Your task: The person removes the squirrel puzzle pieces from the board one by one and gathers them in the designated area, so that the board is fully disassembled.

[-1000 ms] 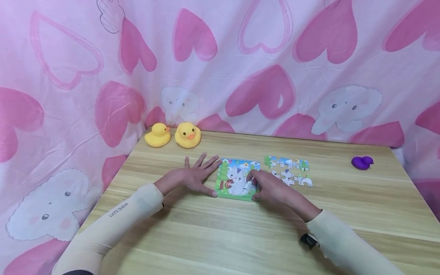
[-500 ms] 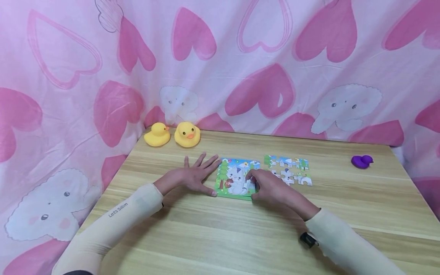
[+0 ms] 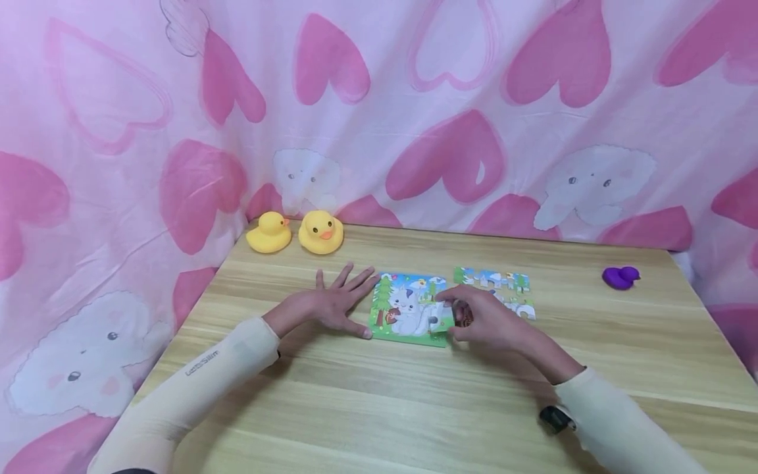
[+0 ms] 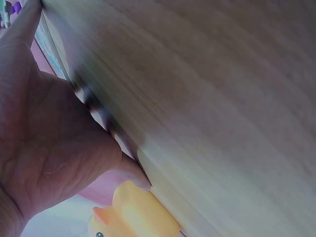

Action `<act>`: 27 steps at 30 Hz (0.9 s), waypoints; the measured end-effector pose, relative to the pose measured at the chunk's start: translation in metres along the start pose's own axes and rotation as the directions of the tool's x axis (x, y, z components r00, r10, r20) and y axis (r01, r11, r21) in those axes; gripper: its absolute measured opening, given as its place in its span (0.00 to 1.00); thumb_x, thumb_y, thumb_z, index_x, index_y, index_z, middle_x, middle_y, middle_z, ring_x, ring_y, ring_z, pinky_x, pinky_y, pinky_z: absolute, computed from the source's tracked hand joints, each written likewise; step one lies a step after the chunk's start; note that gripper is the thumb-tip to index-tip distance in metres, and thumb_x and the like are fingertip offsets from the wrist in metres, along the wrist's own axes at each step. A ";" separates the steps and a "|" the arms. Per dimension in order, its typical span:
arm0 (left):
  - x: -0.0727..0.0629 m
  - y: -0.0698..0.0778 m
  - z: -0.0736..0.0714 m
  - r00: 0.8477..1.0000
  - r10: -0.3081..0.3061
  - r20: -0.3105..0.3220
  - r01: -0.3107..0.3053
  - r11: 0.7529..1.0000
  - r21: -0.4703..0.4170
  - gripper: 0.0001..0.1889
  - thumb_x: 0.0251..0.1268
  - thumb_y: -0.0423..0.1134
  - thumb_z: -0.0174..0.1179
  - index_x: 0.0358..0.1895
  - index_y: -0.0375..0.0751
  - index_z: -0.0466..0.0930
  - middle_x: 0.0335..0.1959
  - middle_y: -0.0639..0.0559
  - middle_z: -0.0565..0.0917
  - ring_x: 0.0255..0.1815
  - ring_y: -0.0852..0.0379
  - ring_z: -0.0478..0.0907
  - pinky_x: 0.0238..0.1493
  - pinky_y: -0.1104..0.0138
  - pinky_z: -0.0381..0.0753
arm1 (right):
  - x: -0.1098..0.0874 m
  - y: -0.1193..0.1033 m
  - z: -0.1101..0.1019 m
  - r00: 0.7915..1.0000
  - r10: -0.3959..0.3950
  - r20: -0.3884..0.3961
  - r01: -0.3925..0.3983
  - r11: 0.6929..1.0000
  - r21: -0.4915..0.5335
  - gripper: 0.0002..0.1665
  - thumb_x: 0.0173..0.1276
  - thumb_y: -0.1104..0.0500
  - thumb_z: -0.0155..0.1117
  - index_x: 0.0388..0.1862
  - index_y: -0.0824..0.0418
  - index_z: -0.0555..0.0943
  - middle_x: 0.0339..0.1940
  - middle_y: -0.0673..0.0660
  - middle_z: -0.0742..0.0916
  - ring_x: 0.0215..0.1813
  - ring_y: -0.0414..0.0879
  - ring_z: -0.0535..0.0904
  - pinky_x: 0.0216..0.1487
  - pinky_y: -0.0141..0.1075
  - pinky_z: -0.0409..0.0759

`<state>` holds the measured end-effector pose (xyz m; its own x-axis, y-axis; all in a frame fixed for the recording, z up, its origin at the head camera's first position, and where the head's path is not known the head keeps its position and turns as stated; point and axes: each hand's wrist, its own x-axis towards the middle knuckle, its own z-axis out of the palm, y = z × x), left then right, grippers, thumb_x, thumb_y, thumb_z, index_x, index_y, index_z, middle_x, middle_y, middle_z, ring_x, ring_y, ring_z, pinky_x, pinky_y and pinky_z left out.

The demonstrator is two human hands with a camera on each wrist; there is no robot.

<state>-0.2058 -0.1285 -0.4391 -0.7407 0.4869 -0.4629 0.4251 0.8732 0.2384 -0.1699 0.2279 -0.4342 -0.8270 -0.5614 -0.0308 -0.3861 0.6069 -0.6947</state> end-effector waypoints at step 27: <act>0.002 -0.003 0.003 1.000 0.019 -0.004 -0.019 1.000 -0.020 0.65 0.54 0.84 0.59 0.86 0.72 0.25 0.89 0.64 0.23 0.89 0.39 0.16 0.70 0.17 0.21 | -0.104 0.075 -0.060 0.991 0.055 -0.118 -0.080 0.973 -0.217 0.38 0.56 0.69 0.81 0.67 0.55 0.82 0.43 0.48 0.83 0.39 0.33 0.76 0.34 0.29 0.78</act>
<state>-0.2068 -0.1305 -0.4431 -0.7347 0.5034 -0.4549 0.4283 0.8641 0.2645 -0.1375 0.3653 -0.4397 -0.8894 -0.4568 0.0160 -0.3984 0.7574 -0.5173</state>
